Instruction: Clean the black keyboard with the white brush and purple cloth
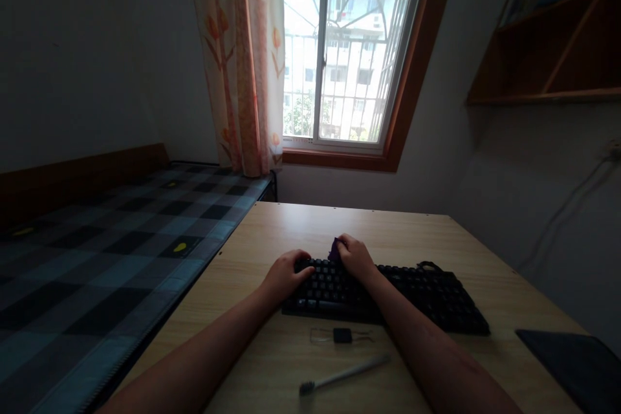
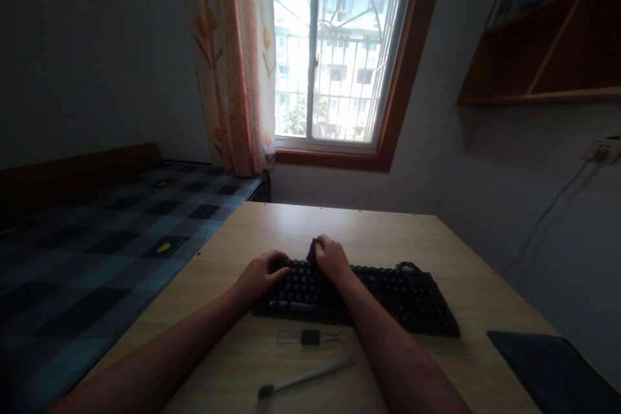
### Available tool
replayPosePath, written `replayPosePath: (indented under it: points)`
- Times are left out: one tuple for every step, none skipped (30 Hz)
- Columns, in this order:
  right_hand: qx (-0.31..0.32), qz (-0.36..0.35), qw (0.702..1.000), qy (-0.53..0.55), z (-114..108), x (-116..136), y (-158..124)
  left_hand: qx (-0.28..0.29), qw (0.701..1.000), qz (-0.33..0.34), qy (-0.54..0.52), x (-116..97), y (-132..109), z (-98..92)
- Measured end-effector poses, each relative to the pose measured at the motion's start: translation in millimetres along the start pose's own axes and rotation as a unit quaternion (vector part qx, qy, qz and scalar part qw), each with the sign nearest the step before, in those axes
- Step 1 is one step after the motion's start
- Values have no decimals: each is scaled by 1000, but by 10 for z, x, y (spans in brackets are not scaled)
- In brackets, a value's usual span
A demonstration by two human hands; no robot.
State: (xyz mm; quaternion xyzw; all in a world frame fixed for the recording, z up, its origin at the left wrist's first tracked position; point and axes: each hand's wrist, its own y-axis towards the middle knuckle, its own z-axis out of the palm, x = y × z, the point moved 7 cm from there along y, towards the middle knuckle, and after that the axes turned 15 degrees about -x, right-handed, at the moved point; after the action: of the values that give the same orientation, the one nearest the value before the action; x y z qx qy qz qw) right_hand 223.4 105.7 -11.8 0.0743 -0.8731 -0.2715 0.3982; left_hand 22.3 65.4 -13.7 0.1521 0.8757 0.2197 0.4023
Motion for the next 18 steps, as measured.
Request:
replayPosePath:
  points:
    - [-1,-1,1000,0,-10,6,-1,0,1000,1,1,-2,0,-1]
    - [1,-5,1000,4,-15,16,-3,0,1000,2,1,-4,0,-1]
    - [7,-13,1000,10,-16,31,-7,-1,1000,1,1,-4,1,-2]
    - [16,-21,999,18,-12,48,-12,-2,1000,1,2,-4,1,-1]
    - [27,-30,999,25,-6,63,-18,-2,1000,1,2,-3,2,0]
    - [38,-38,998,31,4,77,-24,-2,1000,1,3,-3,2,3]
    - [49,-45,997,36,15,90,-30,-1,1000,1,4,-3,1,6]
    - [60,-51,996,42,26,102,-37,0,1000,1,5,-4,1,8]
    - [70,-58,995,47,37,115,-44,0,1000,2,6,-5,0,9]
    - [79,-64,993,52,46,129,-51,0,1000,3,5,-9,0,8]
    - [87,-69,992,57,54,143,-58,-1,1000,4,4,-13,-1,6]
    - [94,-74,991,60,60,158,-65,-2,1000,5,3,-16,-2,6]
    - [101,-77,990,62,66,174,-73,-2,1000,4,1,-15,-4,6]
    - [107,-80,989,64,72,191,-80,-3,1000,-1,-2,-9,-6,9]
    - [112,-82,988,66,80,208,-88,-4,1000,-8,-5,2,-9,12]
    - [116,-82,987,69,90,227,-96,-5,1000,-18,-7,19,-12,16]
    - [121,-84,987,72,105,249,-105,-6,1000,-28,-9,38,-15,21]
    - [125,-86,986,75,124,272,-115,-7,999,-35,-11,54,-18,26]
